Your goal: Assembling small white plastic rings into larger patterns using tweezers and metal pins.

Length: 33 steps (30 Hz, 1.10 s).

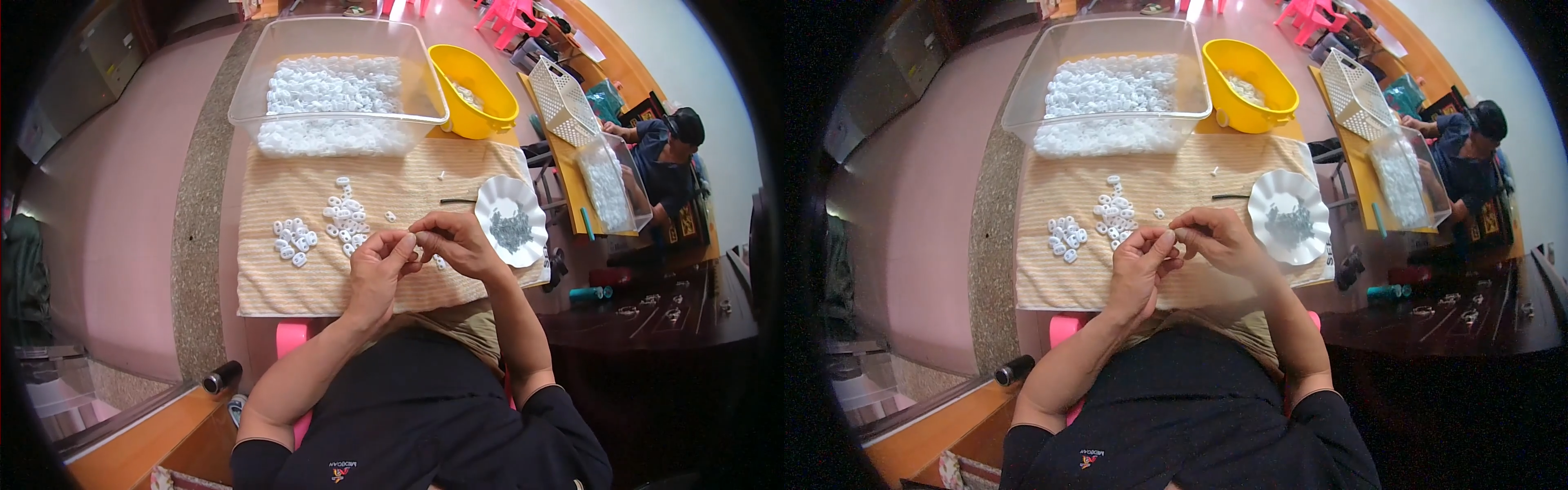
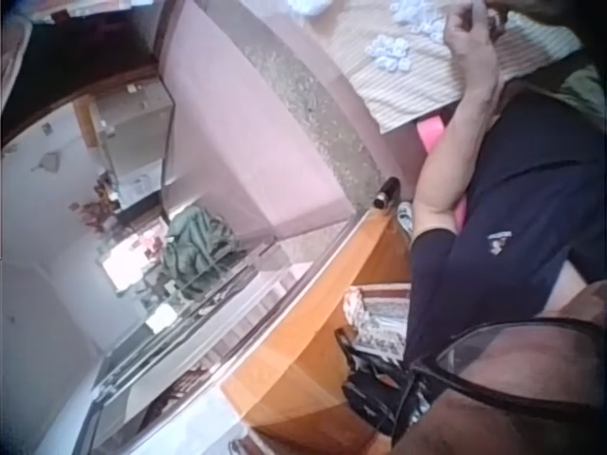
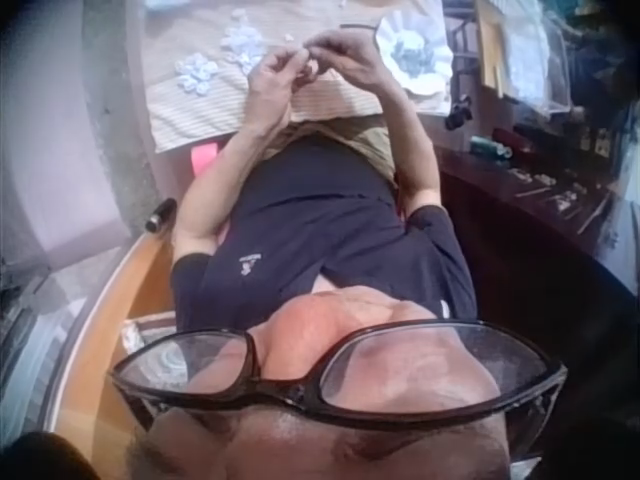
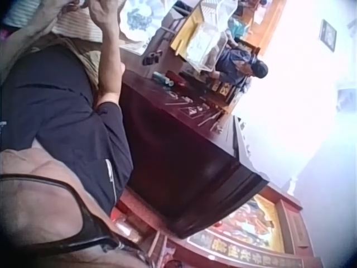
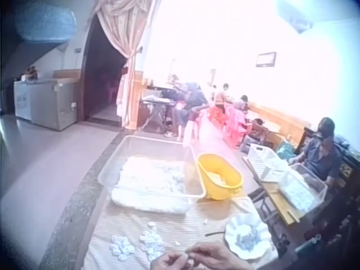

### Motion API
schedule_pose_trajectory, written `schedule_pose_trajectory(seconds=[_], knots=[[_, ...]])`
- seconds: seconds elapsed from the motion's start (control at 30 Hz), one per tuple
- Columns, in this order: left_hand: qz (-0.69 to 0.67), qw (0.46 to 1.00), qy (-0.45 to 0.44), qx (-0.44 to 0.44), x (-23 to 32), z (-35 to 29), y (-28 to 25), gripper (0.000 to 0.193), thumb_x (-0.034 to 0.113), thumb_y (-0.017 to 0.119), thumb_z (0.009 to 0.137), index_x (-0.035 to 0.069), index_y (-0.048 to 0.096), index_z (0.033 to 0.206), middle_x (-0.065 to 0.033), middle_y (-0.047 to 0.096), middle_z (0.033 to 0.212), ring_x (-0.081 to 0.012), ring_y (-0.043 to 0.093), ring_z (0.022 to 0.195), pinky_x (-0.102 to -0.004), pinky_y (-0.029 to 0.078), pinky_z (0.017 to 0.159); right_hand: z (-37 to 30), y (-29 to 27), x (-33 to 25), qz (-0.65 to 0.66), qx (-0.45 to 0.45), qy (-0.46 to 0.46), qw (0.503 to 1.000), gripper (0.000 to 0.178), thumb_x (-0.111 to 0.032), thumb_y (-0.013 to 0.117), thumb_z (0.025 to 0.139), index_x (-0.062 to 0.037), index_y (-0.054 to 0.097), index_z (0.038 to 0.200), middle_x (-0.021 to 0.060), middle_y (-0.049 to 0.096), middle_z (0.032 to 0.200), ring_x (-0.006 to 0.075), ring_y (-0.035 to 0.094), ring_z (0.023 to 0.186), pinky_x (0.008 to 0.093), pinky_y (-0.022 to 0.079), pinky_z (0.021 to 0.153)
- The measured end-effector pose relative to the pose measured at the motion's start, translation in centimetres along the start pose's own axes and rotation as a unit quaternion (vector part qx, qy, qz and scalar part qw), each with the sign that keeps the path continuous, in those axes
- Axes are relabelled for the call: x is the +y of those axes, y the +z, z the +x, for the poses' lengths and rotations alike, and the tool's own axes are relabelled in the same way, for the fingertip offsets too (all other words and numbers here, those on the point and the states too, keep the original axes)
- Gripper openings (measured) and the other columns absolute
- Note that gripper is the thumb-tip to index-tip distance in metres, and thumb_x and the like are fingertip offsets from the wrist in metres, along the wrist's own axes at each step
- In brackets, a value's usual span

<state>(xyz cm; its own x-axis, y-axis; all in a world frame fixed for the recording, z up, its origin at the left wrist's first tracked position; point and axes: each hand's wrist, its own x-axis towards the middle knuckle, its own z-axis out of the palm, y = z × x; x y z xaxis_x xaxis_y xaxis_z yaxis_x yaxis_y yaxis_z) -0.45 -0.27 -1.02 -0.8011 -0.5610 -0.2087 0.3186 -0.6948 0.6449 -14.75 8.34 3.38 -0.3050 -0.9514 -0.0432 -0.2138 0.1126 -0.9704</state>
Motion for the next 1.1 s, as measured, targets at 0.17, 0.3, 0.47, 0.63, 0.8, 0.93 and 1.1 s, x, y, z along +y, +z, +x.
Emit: schedule_pose_trajectory(seconds=[0.17, 0.3, 0.47, 0.63, 0.8, 0.93, 1.1], knots=[[-0.001, 1.000, 0.000, -0.005, 0.2, -0.1, 0.2, 0.011, 0.011, 0.065, 0.090, 0.005, 0.062, 0.098, -0.0023, 0.064, 0.084, -0.0102, 0.061, 0.075, -0.0242, 0.054, 0.067, -0.4, -0.3, 0.7, 0.066, -0.006, 0.018, 0.998, 0.018, -0.010, 0.062, 0.091, 0.0047, 0.061, 0.101, 0.0058, 0.064, 0.080, 0.0107, 0.063, 0.068, 0.0240, 0.054, 0.062], [-0.011, 1.000, -0.017, -0.021, 0.3, 0.0, 0.0, 0.012, 0.008, 0.065, 0.089, 0.004, 0.061, 0.100, -0.0034, 0.064, 0.085, -0.0114, 0.062, 0.075, -0.0241, 0.055, 0.068, -0.6, -0.1, 0.7, 0.105, 0.014, 0.016, 0.994, 0.018, -0.011, 0.063, 0.091, 0.0043, 0.060, 0.098, 0.0062, 0.064, 0.080, 0.0114, 0.063, 0.067, 0.0245, 0.054, 0.062], [-0.031, 0.997, -0.057, -0.047, 0.3, -0.2, 0.0, 0.014, 0.005, 0.064, 0.088, 0.003, 0.059, 0.102, -0.0064, 0.065, 0.090, -0.0130, 0.064, 0.078, -0.0246, 0.056, 0.071, -0.8, 0.1, 1.6, 0.133, 0.029, 0.022, 0.990, 0.016, -0.011, 0.062, 0.091, 0.0034, 0.060, 0.097, 0.0051, 0.063, 0.080, 0.0109, 0.062, 0.068, 0.0237, 0.053, 0.062], [-0.042, 0.995, -0.086, -0.041, 0.6, -0.3, 0.2, 0.019, 0.004, 0.064, 0.088, 0.002, 0.060, 0.106, -0.0082, 0.066, 0.093, -0.0152, 0.065, 0.083, -0.0254, 0.056, 0.073, -0.9, 0.5, 1.7, 0.144, 0.044, 0.019, 0.988, 0.017, -0.014, 0.062, 0.092, 0.0017, 0.061, 0.097, 0.0034, 0.064, 0.080, 0.0079, 0.061, 0.070, 0.0218, 0.051, 0.062], [-0.046, 0.993, -0.096, -0.047, 0.6, -0.2, 0.1, 0.020, 0.003, 0.064, 0.087, 0.001, 0.060, 0.107, -0.0082, 0.066, 0.093, -0.0157, 0.065, 0.084, -0.0262, 0.056, 0.074, -1.3, 0.6, 2.0, 0.132, 0.073, 0.012, 0.988, 0.015, -0.013, 0.063, 0.091, 0.0007, 0.061, 0.097, 0.0018, 0.063, 0.080, 0.0067, 0.059, 0.067, 0.0206, 0.049, 0.060], [-0.054, 0.994, -0.090, -0.045, 0.3, 0.0, -0.3, 0.019, 0.002, 0.063, 0.088, 0.002, 0.060, 0.106, -0.0069, 0.064, 0.090, -0.0146, 0.064, 0.081, -0.0274, 0.058, 0.074, -1.7, -0.5, 2.3, 0.118, 0.124, 0.000, 0.985, 0.013, -0.009, 0.065, 0.089, 0.0009, 0.062, 0.098, 0.0013, 0.062, 0.079, 0.0073, 0.058, 0.066, 0.0208, 0.049, 0.058], [-0.053, 0.995, -0.086, -0.022, 0.4, 0.0, -0.2, 0.016, 0.002, 0.063, 0.087, 0.003, 0.060, 0.103, -0.0067, 0.064, 0.088, -0.0140, 0.064, 0.079, -0.0273, 0.058, 0.074, -2.4, -2.6, 1.9, 0.078, 0.181, -0.011, 0.980, 0.013, -0.006, 0.065, 0.088, 0.0034, 0.061, 0.097, 0.0022, 0.061, 0.076, 0.0083, 0.059, 0.064, 0.0214, 0.050, 0.058]])
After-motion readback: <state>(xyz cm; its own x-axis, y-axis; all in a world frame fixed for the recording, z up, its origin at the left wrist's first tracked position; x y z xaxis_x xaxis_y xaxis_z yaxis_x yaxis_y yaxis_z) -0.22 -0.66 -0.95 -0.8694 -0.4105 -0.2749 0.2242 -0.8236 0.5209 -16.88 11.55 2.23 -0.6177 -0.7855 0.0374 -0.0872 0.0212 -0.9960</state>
